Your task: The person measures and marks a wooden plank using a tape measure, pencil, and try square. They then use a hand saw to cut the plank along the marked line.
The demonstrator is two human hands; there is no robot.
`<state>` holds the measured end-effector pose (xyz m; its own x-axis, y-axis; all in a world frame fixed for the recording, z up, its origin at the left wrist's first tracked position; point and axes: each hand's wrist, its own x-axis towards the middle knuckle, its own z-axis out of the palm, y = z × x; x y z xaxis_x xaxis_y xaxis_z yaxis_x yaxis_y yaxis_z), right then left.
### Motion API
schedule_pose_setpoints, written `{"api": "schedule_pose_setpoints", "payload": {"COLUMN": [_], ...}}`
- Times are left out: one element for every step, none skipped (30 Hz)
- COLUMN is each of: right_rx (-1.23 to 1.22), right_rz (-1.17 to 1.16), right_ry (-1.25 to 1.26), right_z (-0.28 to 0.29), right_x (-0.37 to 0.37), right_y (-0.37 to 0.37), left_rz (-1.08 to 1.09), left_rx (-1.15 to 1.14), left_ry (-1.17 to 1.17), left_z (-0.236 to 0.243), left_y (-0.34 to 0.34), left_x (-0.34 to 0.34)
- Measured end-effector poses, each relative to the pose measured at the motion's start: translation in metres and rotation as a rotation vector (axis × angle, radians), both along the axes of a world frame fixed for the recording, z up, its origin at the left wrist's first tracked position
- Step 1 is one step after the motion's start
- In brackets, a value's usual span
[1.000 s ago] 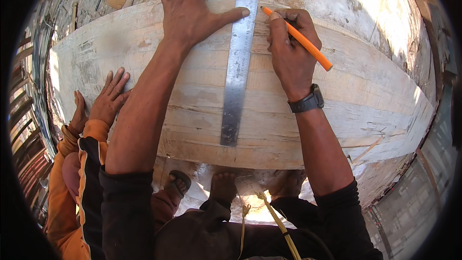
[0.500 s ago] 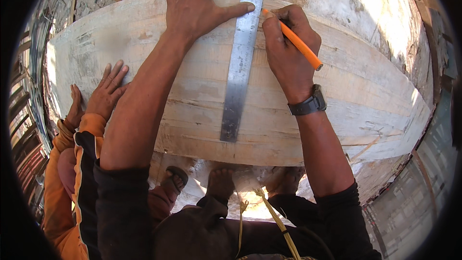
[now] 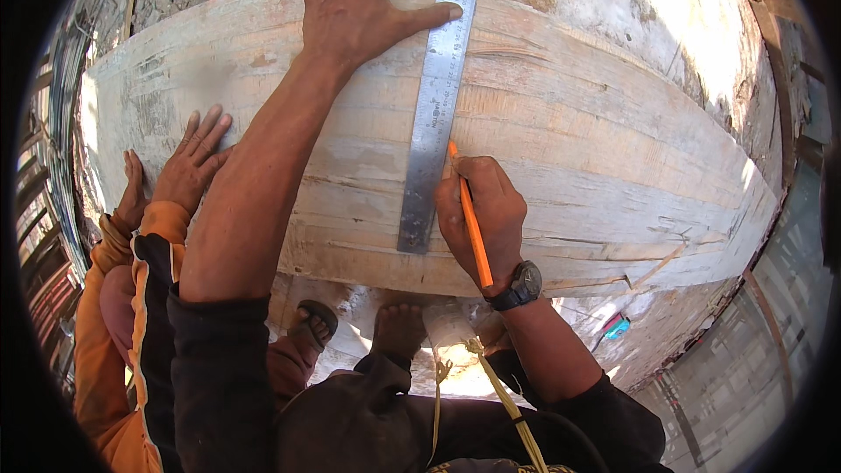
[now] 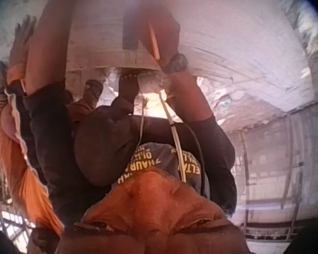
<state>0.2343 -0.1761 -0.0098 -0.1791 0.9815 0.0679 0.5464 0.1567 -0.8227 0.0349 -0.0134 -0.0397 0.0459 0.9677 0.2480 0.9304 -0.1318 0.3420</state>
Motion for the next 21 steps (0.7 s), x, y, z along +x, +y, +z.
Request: {"api": "schedule_pose_setpoints", "payload": {"right_rx": [-0.022,-0.021,-0.019,-0.018,-0.037,-0.051,-0.066,-0.080,-0.066,-0.076,-0.086,-0.093,-0.111,-0.129,-0.144,-0.171,-0.198,-0.223,-0.266,-0.308,-0.346], "right_rz": [0.010,0.028,0.045,0.062,0.062,0.081,0.099,0.118,0.105,0.111,0.117,0.121,0.135,0.150,0.167,0.173,0.179,0.187,0.136,0.085,0.033], "right_ry": [-0.010,0.013,0.036,0.059,0.062,0.062,0.063,0.065,0.046,0.049,0.052,0.054,0.052,0.049,0.048,0.052,0.055,0.062,0.076,0.090,0.108], "right_z": [0.001,0.001,0.001,0.000,0.000,0.001,0.002,0.002,0.001,0.002,0.004,0.005,0.005,0.003,0.003,0.005,0.008,0.010,0.015,0.024,0.025], "right_x": [0.001,0.001,0.002,0.003,0.004,0.006,0.008,0.009,0.008,0.009,0.010,0.011,0.012,0.014,0.016,0.017,0.018,0.019,0.019,0.021,0.023], "right_y": [-0.008,-0.014,-0.019,-0.025,-0.036,-0.046,-0.055,-0.059,-0.058,-0.058,-0.057,-0.055,-0.060,-0.069,-0.074,-0.074,-0.072,-0.069,-0.059,-0.044,-0.029], "left_rz": [0.000,-0.001,-0.002,0.007,0.015,0.023,0.027,0.031,0.036,0.039,0.041,0.041,0.043,0.044,0.048,0.045,0.042,0.040,0.042,0.043,0.043], "left_rx": [-0.009,-0.018,-0.026,-0.028,-0.030,-0.034,-0.049,-0.065,-0.079,-0.086,-0.093,-0.097,-0.082,-0.066,-0.049,-0.012,0.024,0.061,0.046,0.030,0.019], "left_ry": [0.002,0.004,0.005,0.022,0.039,0.055,0.042,0.029,0.016,0.021,0.026,0.029,0.040,0.050,0.062,0.100,0.138,0.180,0.176,0.173,0.172], "left_z": [0.001,0.002,0.003,0.003,0.002,0.002,0.002,0.004,0.005,0.005,0.004,0.003,0.003,0.004,0.004,-0.003,-0.017,-0.026,-0.026,-0.026,-0.026], "left_y": [0.000,0.000,0.000,0.001,0.001,0.001,0.000,0.000,0.000,0.000,0.001,0.003,0.003,0.002,0.002,0.001,0.000,-0.001,0.000,-0.001,0.000], "left_x": [0.000,0.000,0.000,-0.001,-0.002,-0.001,0.000,0.000,0.001,0.001,0.000,0.001,0.003,0.004,0.005,0.002,-0.003,-0.007,-0.006,-0.006,-0.003]}}
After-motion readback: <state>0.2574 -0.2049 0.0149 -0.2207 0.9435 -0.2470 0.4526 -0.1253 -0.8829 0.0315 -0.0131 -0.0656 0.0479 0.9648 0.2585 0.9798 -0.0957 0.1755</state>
